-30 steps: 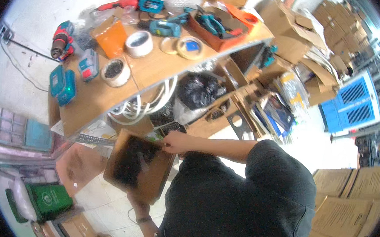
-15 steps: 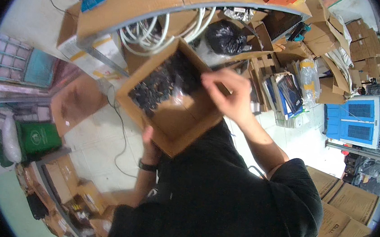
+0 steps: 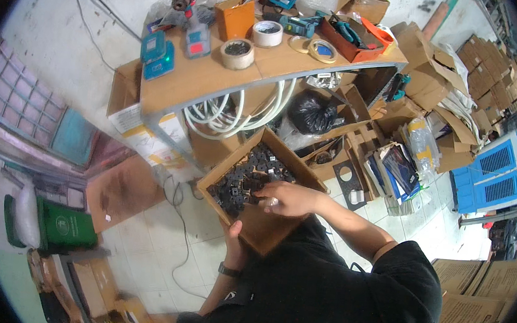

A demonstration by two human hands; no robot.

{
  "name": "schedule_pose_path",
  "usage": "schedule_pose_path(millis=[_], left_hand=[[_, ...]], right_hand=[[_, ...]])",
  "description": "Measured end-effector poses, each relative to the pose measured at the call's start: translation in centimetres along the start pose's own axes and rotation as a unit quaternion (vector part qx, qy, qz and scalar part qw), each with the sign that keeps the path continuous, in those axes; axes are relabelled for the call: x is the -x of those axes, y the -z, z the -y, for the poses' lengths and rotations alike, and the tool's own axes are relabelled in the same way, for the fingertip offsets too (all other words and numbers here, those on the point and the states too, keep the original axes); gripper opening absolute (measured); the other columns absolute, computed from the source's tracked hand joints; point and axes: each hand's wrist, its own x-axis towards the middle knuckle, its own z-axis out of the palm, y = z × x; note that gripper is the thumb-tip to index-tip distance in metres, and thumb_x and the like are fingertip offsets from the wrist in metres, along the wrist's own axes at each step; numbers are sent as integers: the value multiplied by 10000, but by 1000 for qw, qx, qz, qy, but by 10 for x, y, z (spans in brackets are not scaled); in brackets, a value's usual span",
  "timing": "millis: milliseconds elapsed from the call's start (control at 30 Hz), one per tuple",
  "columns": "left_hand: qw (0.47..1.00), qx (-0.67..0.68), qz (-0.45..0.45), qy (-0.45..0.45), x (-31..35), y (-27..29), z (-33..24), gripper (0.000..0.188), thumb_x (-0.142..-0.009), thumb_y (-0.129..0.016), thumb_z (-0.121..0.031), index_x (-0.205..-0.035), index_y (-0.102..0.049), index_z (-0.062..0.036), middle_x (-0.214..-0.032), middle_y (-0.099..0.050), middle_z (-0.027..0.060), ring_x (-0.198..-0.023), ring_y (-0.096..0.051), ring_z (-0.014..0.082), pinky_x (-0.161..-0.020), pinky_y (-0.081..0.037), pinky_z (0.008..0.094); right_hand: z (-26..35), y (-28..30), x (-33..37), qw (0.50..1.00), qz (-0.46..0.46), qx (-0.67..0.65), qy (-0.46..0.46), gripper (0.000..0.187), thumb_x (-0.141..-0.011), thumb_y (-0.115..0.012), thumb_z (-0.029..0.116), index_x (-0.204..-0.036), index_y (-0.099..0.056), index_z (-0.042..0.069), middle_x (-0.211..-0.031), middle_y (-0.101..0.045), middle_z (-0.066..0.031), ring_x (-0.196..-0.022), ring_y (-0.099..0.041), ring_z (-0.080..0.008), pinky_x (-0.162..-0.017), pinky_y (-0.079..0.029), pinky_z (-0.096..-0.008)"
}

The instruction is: The person moves through a cluttered workshop, picks up a white box, and retrieves a cordless drill from a shelf. They attach a battery to the drill and walk toward a stack of black speaker cabinets, preparing to assemble them.

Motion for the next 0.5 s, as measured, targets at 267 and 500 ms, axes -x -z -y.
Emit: schedule_pose_path(millis=[267,500], left_hand=[[998,-45,30,40,-15,7,2,572,-891,-501,-529,-1191,-555,-45,-1187,-594,111,-1078,-577,257,-898,-480,421],[994,86,-58,33,-72,34,51,496,-956,-491,-400,-1242,-553,-1,-1225,-599,136,-1121,-582,270,-882,-523,423]], right_hand=[[9,90,-1,959,-227,-51,164,362,-885,-663,121,-1218,-600,-10,-1010,-684,-148,-908,-672,-270,-830,-527,-363],[68,203,19,811,-419,-31,406,502,-886,-627,76,-1376,-519,52,-939,-696,-113,-790,-674,-236,-734,-552,-329]])
